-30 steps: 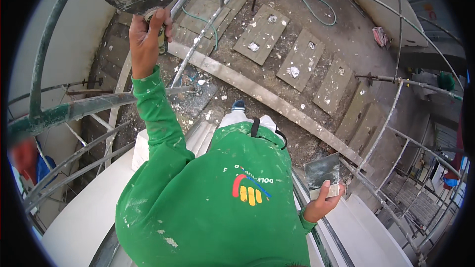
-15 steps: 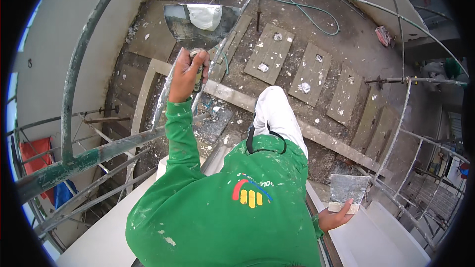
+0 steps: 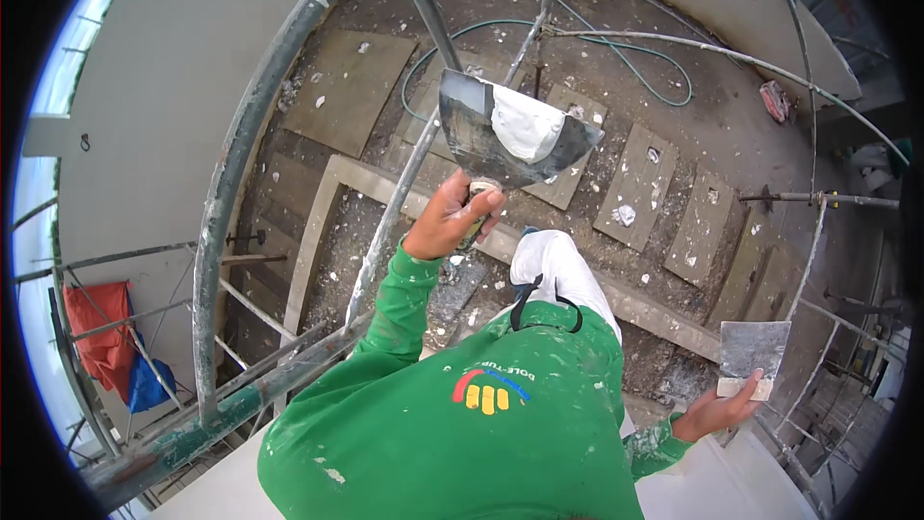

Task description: The person applies white plaster to a curved wall surface using a trowel and a smaller putty knife. They scoop plaster from a board, spread it onto the wall, and smooth the surface while standing on scaffolding in a construction area.

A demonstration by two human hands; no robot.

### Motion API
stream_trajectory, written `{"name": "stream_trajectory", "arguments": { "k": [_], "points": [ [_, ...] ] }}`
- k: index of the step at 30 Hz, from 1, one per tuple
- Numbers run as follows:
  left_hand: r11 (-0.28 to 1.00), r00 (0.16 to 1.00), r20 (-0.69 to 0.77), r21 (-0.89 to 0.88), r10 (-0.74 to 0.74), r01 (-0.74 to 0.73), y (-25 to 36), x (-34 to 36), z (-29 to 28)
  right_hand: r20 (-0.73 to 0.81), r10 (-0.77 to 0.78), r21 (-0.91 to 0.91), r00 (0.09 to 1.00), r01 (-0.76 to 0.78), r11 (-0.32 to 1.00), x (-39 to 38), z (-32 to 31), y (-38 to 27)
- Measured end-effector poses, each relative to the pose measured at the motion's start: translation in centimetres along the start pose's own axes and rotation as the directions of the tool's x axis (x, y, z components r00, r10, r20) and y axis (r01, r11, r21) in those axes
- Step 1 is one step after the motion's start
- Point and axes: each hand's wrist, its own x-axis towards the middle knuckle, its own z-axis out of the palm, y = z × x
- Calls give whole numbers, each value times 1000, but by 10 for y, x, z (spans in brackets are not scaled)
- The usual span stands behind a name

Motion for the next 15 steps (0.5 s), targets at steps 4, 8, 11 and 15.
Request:
{"name": "stream_trajectory", "arguments": {
  "k": [4, 8, 11, 15],
  "points": [
    [997, 998, 43, 62, -46, 43, 17, -29, 2, 364, -76, 97, 928, 44, 994, 22, 116, -11],
    [993, 991, -79, -39, -111, 108, 26, -78, 2, 770, -618, 508, 155, 438, 742, -21, 266, -69],
    [998, 979, -191, -3, -67, 68, 27, -116, 3, 451, -890, 878, -62, 208, 431, -89, 354, -99],
    [952, 952, -307, 290, -5, 98, 10, -177, 6, -163, -985, 980, 62, 123, -154, -191, 431, -134]
  ]
}}
